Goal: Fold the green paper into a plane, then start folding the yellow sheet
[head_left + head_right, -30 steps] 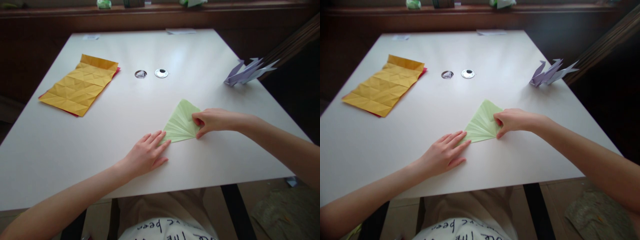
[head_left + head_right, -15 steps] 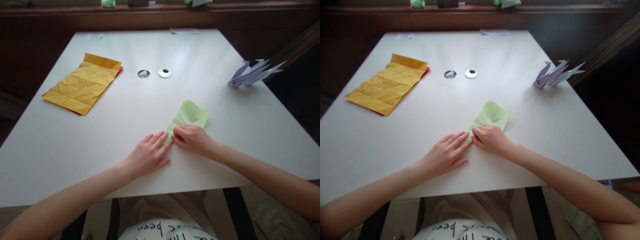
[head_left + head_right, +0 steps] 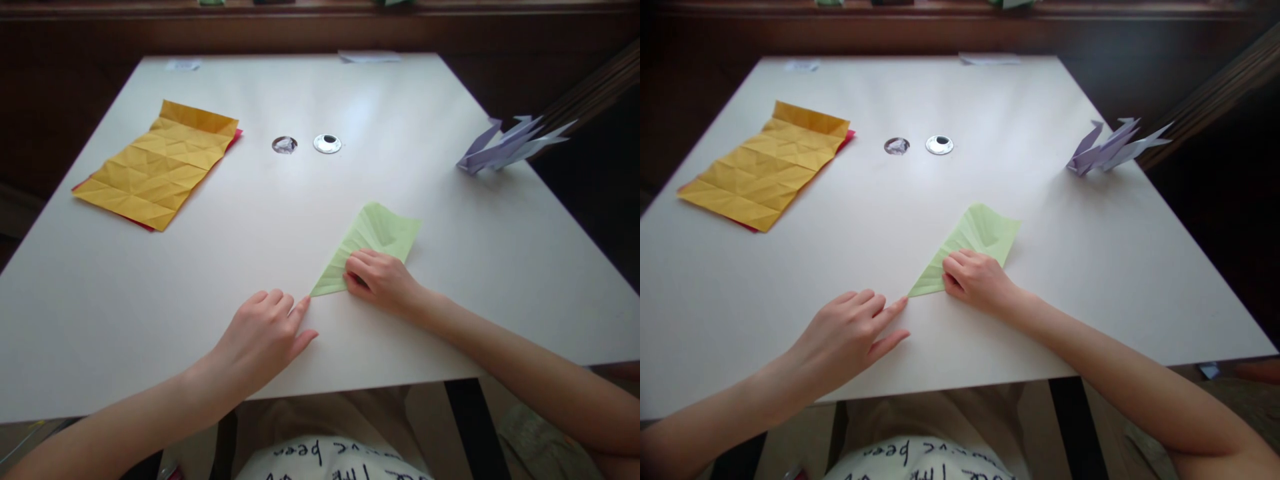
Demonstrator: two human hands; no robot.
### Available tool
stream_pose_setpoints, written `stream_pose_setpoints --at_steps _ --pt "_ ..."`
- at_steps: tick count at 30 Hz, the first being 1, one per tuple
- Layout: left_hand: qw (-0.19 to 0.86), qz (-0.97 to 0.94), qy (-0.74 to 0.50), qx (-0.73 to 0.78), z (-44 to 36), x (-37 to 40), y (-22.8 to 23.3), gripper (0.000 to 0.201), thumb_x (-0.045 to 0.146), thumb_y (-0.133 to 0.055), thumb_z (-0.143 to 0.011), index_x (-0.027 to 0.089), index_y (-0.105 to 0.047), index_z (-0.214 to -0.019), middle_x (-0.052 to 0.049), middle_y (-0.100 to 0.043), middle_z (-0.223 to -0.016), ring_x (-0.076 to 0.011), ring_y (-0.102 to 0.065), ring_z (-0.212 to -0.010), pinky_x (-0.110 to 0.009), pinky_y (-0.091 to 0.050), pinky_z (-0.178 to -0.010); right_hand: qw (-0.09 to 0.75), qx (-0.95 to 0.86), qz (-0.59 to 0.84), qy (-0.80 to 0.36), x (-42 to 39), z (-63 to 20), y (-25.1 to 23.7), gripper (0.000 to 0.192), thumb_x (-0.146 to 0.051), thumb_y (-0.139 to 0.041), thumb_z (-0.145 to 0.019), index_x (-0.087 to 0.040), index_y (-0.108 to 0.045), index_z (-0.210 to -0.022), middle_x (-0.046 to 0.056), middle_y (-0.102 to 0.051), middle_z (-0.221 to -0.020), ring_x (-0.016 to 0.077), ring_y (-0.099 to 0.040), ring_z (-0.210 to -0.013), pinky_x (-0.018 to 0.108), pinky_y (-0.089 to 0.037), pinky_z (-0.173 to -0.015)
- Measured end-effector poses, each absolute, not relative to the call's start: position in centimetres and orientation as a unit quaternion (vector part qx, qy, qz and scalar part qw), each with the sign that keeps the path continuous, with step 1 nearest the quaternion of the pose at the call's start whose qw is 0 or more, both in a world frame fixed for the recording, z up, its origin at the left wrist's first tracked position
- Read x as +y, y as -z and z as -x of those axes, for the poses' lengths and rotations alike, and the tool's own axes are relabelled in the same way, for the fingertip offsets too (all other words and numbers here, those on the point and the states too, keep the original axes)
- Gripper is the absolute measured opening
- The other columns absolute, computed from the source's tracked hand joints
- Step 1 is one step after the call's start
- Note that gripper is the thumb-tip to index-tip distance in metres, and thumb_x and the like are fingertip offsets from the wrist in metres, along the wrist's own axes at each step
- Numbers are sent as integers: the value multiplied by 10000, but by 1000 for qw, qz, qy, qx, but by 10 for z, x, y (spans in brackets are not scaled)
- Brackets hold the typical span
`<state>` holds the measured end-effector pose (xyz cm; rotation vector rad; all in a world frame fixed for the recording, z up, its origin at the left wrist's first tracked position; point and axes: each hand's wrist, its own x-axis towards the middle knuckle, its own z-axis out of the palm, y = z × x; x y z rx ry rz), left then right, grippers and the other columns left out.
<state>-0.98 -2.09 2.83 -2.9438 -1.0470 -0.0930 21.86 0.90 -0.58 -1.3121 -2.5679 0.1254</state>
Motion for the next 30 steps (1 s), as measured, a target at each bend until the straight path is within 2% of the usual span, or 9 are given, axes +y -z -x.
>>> stream_pose_setpoints --at_steps 4,6,9,11,13,16,21,25,30 --pt "13 936 60 -347 20 -25 -28 299 362 -515 -826 138 -619 -994 -17 -572 -596 -164 -535 -574 -295 -411 -539 121 -884 448 -49 10 -219 5 187 -157 -370 -797 -187 -427 -622 14 -495 -599 135 -429 -603 251 -275 -530" --pt "7 934 73 -350 22 -25 -30 244 343 -494 -839 152 -641 -881 -19 -566 -589 -163 -534 -577 -294 -417 -534 123 -884 449 -54 10 -219 5 183 -158 -371 -797 -186 -431 -626 15 -495 -602 135 -427 -604 251 -275 -532" --pt "-16 927 111 -357 19 -21 -31 223 288 -461 -857 159 -634 -798 -46 -616 -724 -170 -566 -688 -298 -460 -604 123 -882 451 -58 9 -219 5 184 -161 -371 -801 -185 -435 -630 16 -494 -605 135 -425 -605 248 -275 -529" --pt "-35 934 137 -328 13 -16 -28 241 257 -447 -866 134 -591 -1015 -81 -626 -992 -184 -572 -901 -307 -481 -763 125 -880 455 -58 8 -217 6 184 -165 -374 -804 -184 -435 -632 15 -491 -606 134 -423 -605 247 -285 -534" --pt "-56 955 125 -264 5 -9 -22 341 244 -418 -881 111 -489 -1186 -98 -522 -1238 -203 -467 -1144 -327 -408 -954 137 -877 456 -65 7 -217 6 189 -174 -381 -812 -181 -433 -631 15 -485 -605 133 -419 -602 247 -302 -546" --pt "-62 973 91 -204 -6 1 -10 443 273 -387 -895 88 -364 -1296 -105 -406 -1358 -215 -360 -1255 -342 -352 -1023 159 -872 439 -147 10 -222 0 205 -213 -396 -836 -172 -447 -641 13 -487 -617 120 -422 -589 242 -330 -555" --pt "-43 974 108 -193 -6 18 1 343 203 -380 -896 90 -470 -1207 -102 -515 -1261 -205 -446 -1189 -335 -403 -985 179 -774 455 -403 23 -252 -13 210 -323 -422 -863 -163 -542 -797 6 -563 -662 102 -487 -575 219 -379 -530" --pt "-45 973 122 -192 6 32 -2 241 112 -389 -862 125 -582 -1005 -79 -579 -1178 -193 -505 -1124 -350 -436 -950 189 -752 478 -413 27 -267 -15 163 -317 -529 -804 -161 -570 -822 19 -583 -694 115 -519 -604 227 -414 -540" --pt "-54 954 149 -253 13 43 0 194 108 -407 -849 128 -586 -919 -68 -622 -1090 -191 -524 -1104 -330 -458 -925 181 -832 393 -347 18 -258 -12 146 -202 -491 -819 -174 -628 -862 61 -589 -844 119 -541 -709 228 -431 -614"
